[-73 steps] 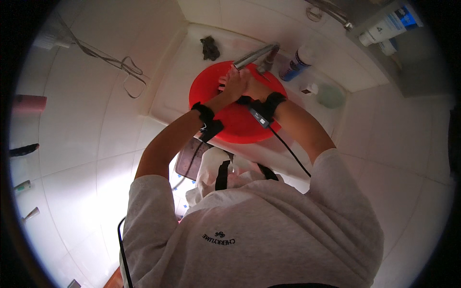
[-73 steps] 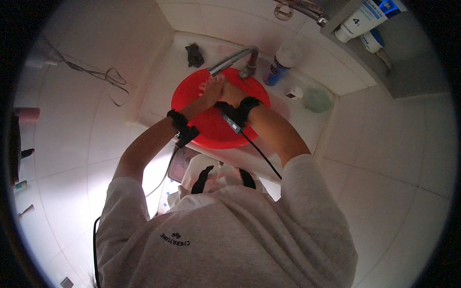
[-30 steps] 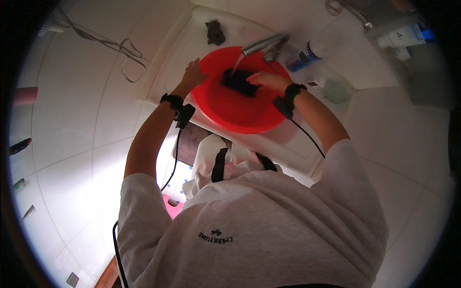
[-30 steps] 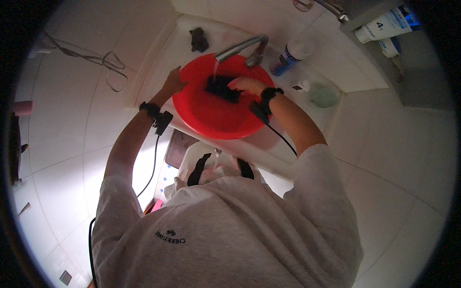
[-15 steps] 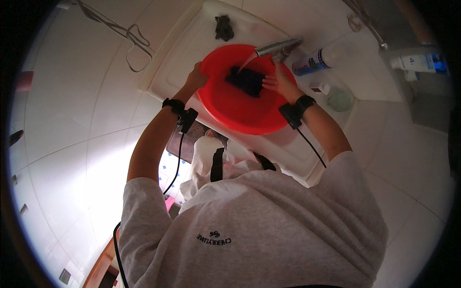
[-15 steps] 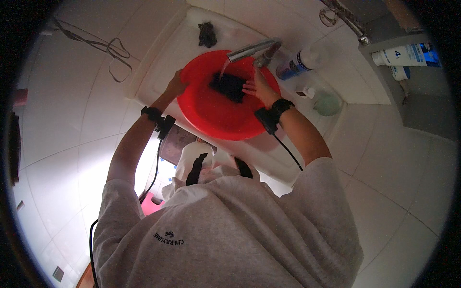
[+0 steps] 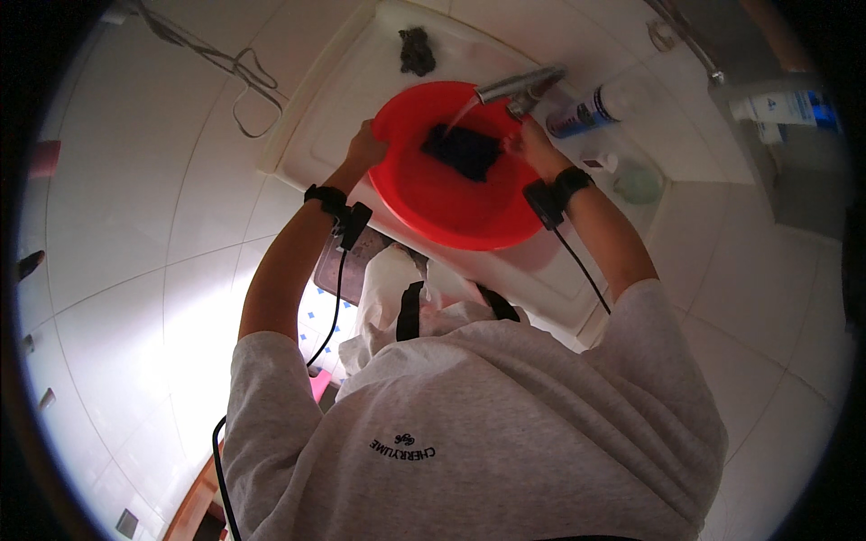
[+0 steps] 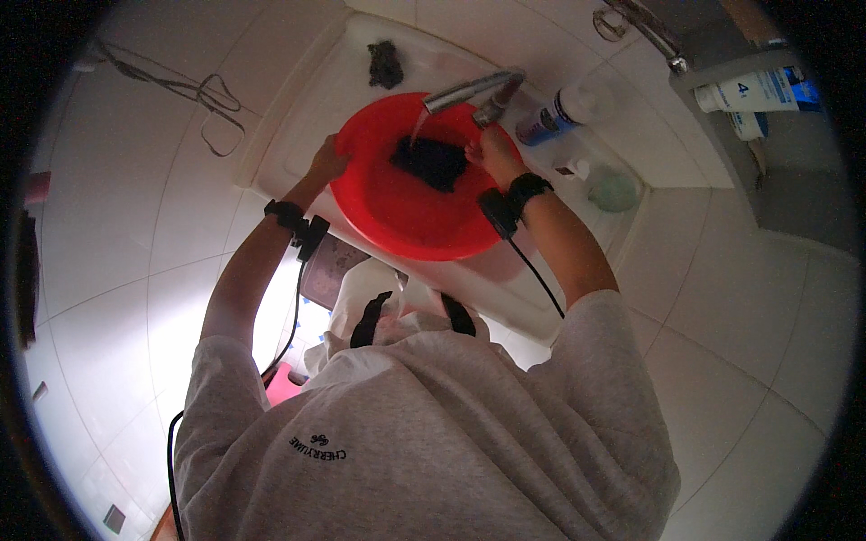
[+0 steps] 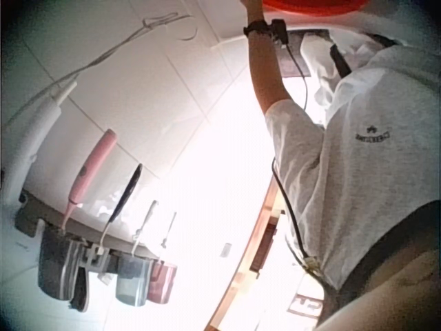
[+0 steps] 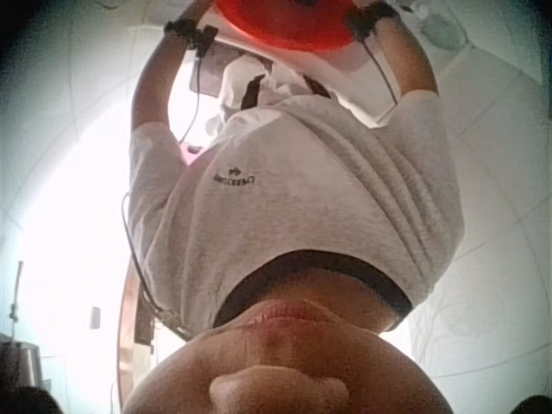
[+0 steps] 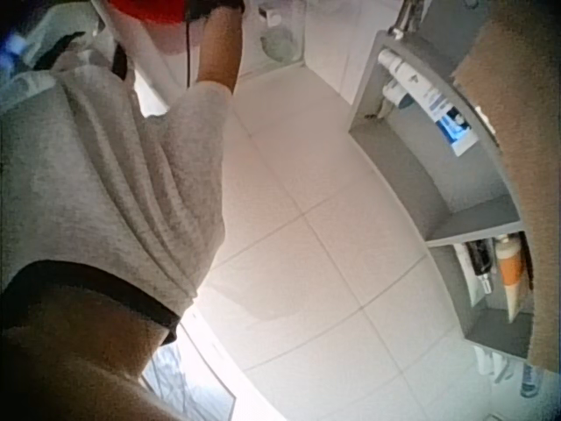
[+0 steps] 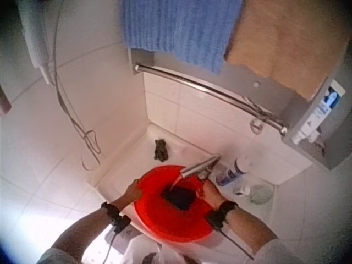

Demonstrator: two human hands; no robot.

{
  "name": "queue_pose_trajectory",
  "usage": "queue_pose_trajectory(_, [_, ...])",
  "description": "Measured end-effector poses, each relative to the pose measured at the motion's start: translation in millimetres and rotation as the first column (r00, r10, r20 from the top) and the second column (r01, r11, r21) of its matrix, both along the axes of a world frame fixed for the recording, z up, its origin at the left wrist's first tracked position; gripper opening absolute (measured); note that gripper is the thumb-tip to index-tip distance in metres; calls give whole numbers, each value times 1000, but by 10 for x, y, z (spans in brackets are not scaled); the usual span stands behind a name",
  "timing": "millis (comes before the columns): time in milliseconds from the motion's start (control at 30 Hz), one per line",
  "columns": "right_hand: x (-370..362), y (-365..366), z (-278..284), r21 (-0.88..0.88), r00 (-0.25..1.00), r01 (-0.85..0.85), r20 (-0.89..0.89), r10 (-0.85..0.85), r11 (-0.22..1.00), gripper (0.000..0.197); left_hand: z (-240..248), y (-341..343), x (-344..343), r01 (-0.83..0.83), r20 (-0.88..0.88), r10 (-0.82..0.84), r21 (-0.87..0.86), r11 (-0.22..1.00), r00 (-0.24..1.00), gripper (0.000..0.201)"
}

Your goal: Cleaning a dark glass door using a blue cloth, then washing the cloth in a red basin and at the bathroom sink.

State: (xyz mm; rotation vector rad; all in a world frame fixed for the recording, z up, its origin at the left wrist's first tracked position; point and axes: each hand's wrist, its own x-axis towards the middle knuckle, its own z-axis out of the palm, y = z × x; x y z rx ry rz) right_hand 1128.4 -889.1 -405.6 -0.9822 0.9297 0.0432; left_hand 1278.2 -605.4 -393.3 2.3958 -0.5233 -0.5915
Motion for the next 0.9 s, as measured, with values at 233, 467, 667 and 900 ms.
queue_pose_trajectory(233, [184,10,121,55,987,8,161,-17,998,19,-134,56,73,0,-38,0,9,1000,999,61])
queue_pose_trajectory(467, [386,353,218,110,907,346,216,-363,932,17,-464,187,228,-61,-121,59,-9,998,991,58])
queue_pose_trajectory(667, [374,424,-930,-626,774,-600,-297,559,498,51,-91,101,-60,-53,-577,66,40,998,814,65])
queue_pose_trajectory(900, [457,476,-671,-521,185,-848,-463,866,-97,57,-27,314,-158,-209,-351,176,-57,976,920,56])
